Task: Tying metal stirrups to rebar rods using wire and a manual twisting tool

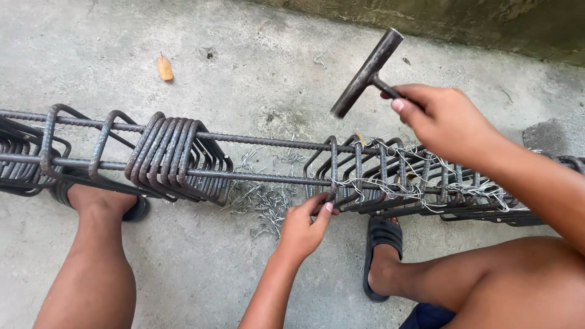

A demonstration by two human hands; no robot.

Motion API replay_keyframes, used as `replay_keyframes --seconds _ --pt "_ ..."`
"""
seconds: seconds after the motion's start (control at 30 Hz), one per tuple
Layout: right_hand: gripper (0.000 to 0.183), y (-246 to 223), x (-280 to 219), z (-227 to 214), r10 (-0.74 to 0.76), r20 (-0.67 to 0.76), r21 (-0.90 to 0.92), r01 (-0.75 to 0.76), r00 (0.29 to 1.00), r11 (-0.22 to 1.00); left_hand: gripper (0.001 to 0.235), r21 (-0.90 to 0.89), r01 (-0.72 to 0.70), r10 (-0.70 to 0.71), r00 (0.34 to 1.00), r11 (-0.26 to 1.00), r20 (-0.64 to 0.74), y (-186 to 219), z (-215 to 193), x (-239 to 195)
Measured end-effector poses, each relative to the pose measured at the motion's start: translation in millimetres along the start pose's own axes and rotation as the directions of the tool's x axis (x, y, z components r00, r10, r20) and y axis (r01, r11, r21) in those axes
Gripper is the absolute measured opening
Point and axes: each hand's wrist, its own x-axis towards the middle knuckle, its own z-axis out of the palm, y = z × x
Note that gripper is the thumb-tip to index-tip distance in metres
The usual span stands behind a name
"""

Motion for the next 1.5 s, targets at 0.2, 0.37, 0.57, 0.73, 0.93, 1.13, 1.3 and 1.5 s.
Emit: replay_keyframes --seconds 0.2,0.37,0.57,0.73,0.93,1.13,1.3,1.5 --pt "0.031 81 43 37 0.079 -0.060 0.220 -0.064 0.995 0.973 0.033 -0.052 -0.123 0.124 0.992 0.991 0.009 -19 2 -1" --pt "0.035 71 46 47 0.059 0.015 0.147 -0.061 0.998 0.987 0.033 -0.038 -0.138 0.138 0.990 0.990 0.005 -14 0 -2" --pt "0.037 55 42 40 0.045 0.134 0.085 -0.057 0.990 0.995 0.032 -0.101 -0.164 0.160 0.986 0.981 -0.046 -36 9 0" --pt "0.033 52 37 18 0.034 0.044 0.241 -0.044 0.998 0.970 0.021 -0.076 -0.167 0.131 0.929 0.983 -0.345 -101 -12 -8" --pt "0.030 54 26 -1 0.128 0.102 0.238 -0.149 0.987 0.960 0.026 -0.851 -0.116 -0.687 0.539 0.512 -0.487 -253 -131 -41" --pt "0.028 87 20 -1 0.183 0.057 0.218 -0.192 0.981 0.957 0.031 -0.691 -0.677 -0.930 0.025 0.255 -0.368 -170 -254 -10" --pt "0.029 100 14 -4 0.202 0.044 0.028 -0.203 0.978 0.979 0.049 -0.942 -0.270 -0.786 0.531 0.198 -0.318 -124 -330 56" --pt "0.032 127 16 -4 0.195 0.061 -0.088 -0.189 0.979 0.978 0.046 -0.934 -0.204 -0.766 0.534 0.294 -0.358 -117 -326 52"
